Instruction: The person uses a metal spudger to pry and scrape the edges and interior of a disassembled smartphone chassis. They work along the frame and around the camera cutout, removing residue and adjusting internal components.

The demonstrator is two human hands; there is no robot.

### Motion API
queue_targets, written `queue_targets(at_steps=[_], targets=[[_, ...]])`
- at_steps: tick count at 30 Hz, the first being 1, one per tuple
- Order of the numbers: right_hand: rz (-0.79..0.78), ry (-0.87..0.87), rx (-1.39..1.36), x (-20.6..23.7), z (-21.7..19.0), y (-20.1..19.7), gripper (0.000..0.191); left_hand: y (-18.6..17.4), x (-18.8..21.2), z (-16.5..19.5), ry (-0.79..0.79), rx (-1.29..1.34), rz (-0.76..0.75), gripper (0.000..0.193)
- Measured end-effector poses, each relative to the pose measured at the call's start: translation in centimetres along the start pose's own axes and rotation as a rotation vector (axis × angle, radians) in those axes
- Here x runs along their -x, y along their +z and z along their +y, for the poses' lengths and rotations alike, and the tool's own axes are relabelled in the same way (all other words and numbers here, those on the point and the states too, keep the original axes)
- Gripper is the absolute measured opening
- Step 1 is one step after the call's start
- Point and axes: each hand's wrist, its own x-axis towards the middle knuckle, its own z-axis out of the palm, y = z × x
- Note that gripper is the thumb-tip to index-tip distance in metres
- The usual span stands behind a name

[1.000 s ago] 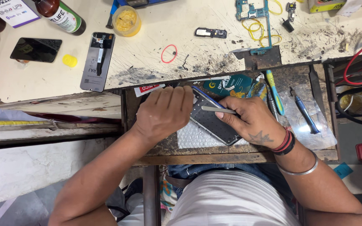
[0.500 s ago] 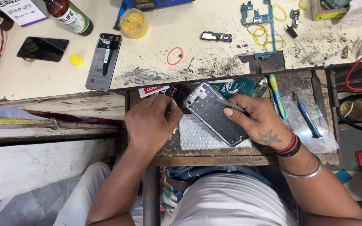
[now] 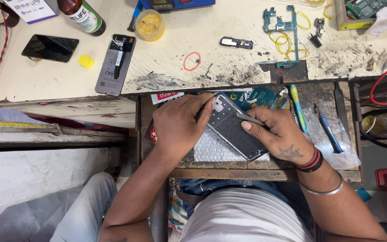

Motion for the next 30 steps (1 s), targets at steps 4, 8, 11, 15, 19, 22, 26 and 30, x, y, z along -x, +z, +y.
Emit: queue_targets(at_steps=[4,8,11,15,19,22,26,30], targets=[[-0.005,-0.069,-0.002,0.0,0.1,-0.1,0.02,0.3,-0.2,-0.1,0.095,-0.129,-0.011,0.011],[0.011,-0.064,0.028,0.1,-0.2,0.0,0.02,0.6,-0.3,0.0,0.148,-0.169,0.008,0.012],[0.023,-0.118,0.001,0.1,-0.4,0.0,0.02,0.7,-0.1,0.4,0.1,-0.142,0.048,0.011],[0.024,-0.085,0.04,0.0,-0.4,0.0,0.02,1.1,0.3,0.8,-0.062,-0.033,0.056,0.012],[0.031,-0.102,0.037,0.0,-0.2,-0.1,0.019,1.3,0.5,0.8,-0.117,0.053,0.072,0.016],[0.031,-0.062,0.029,-0.1,-0.1,-0.1,0.019,1.4,0.6,0.7,-0.143,0.062,0.065,0.018],[0.04,-0.004,-0.007,-0.1,0.0,-0.1,0.02,1.6,0.7,0.2,-0.104,0.079,0.067,0.021],[0.05,-0.045,-0.003,-0.4,0.0,-0.1,0.021,2.1,0.8,-0.3,-0.055,0.024,0.069,0.023]])
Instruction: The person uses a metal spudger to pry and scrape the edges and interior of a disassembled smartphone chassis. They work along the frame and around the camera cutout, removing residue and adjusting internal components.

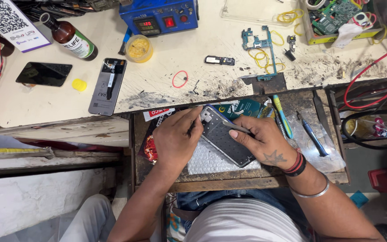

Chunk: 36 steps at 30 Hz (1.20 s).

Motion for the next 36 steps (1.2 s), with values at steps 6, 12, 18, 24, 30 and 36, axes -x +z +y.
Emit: queue_targets(at_steps=[6,12,18,24,30,36], targets=[[0.004,0.039,0.048,-0.2,-0.1,0.4,0.023,-0.1,0.2,0.3,0.24,-0.25,-0.028,0.045],[0.001,0.055,0.059,-0.3,-0.1,0.2,0.023,-0.3,-0.8,1.0,0.398,-0.522,-0.16,0.058],[0.001,-0.023,0.125,-0.2,-0.1,0.0,0.023,0.2,-0.9,1.6,0.445,-0.669,-0.277,0.057],[-0.008,-0.015,0.119,-0.1,-0.2,-0.2,0.024,0.8,-0.9,1.8,0.47,-0.73,-0.226,0.051],[-0.014,-0.031,0.131,0.0,-0.3,-0.1,0.024,0.9,-0.6,1.9,0.476,-0.753,-0.211,0.045],[-0.012,-0.037,0.124,0.1,-0.2,-0.2,0.025,1.0,-0.6,1.9,0.482,-0.763,-0.258,0.045]])
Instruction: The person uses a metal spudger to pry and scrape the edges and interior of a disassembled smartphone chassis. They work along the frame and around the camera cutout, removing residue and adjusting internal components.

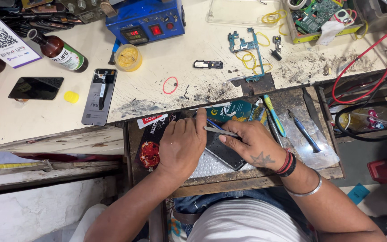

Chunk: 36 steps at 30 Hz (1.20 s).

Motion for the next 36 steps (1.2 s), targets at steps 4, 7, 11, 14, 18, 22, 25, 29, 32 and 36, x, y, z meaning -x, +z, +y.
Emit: queue_targets(at_steps=[4,7,11,14,18,22,25,29,32,36], targets=[[-0.009,0.016,0.019,0.0,0.0,0.0,0.025,0.1,0.0,0.2,-0.02,0.013,0.023,0.041],[-0.005,0.015,0.011,0.0,0.0,0.1,0.025,0.1,-0.2,0.2,-0.015,0.002,0.023,0.038],[-0.01,0.038,0.003,-0.1,0.1,0.2,0.025,0.0,-0.3,0.1,0.001,-0.007,0.023,0.037],[-0.004,0.002,0.02,-0.1,0.0,0.3,0.025,-0.1,-0.4,0.1,-0.003,-0.009,0.011,0.037],[-0.024,0.049,0.04,-0.1,0.0,0.3,0.025,-0.2,-0.5,0.0,-0.004,-0.019,0.026,0.036],[-0.031,0.043,0.037,-0.1,-0.1,0.3,0.025,-0.6,-0.4,-0.4,0.032,-0.004,-0.001,0.04],[-0.038,0.058,0.011,-0.3,-0.1,0.3,0.025,-0.9,-0.3,-0.8,0.046,0.032,0.004,0.04],[-0.028,0.061,-0.017,-0.2,0.0,0.3,0.023,-1.0,0.1,-1.6,0.02,0.145,0.015,0.041],[-0.045,0.108,-0.129,0.0,0.2,0.3,0.021,-0.7,0.9,-2.1,-0.036,0.355,0.098,0.039],[-0.061,0.105,-0.163,-0.1,0.4,0.5,0.021,0.6,1.7,-2.2,-0.185,0.602,0.264,0.036]])
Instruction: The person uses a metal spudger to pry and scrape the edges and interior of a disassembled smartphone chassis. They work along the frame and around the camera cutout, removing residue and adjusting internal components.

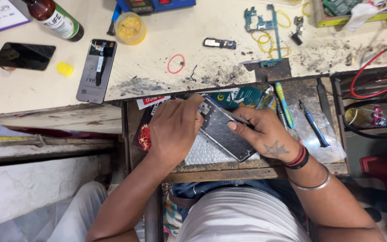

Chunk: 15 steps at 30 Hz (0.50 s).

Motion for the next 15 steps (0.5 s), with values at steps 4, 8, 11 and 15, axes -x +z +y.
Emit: queue_targets(at_steps=[4,8,11,15], targets=[[0.0,0.053,0.028,-0.1,0.0,0.1,0.024,0.6,0.9,-0.7,-0.124,0.04,0.095,0.028],[0.007,0.077,-0.008,0.1,-0.1,0.4,0.025,0.2,1.4,-0.9,-0.287,0.191,0.099,0.019],[0.003,0.106,-0.069,0.2,0.0,0.5,0.024,-0.3,1.4,-0.8,-0.441,0.276,-0.008,0.022],[-0.048,0.078,-0.133,0.3,0.3,0.2,0.025,-0.2,1.0,-1.5,-0.476,0.557,-0.324,0.046]])
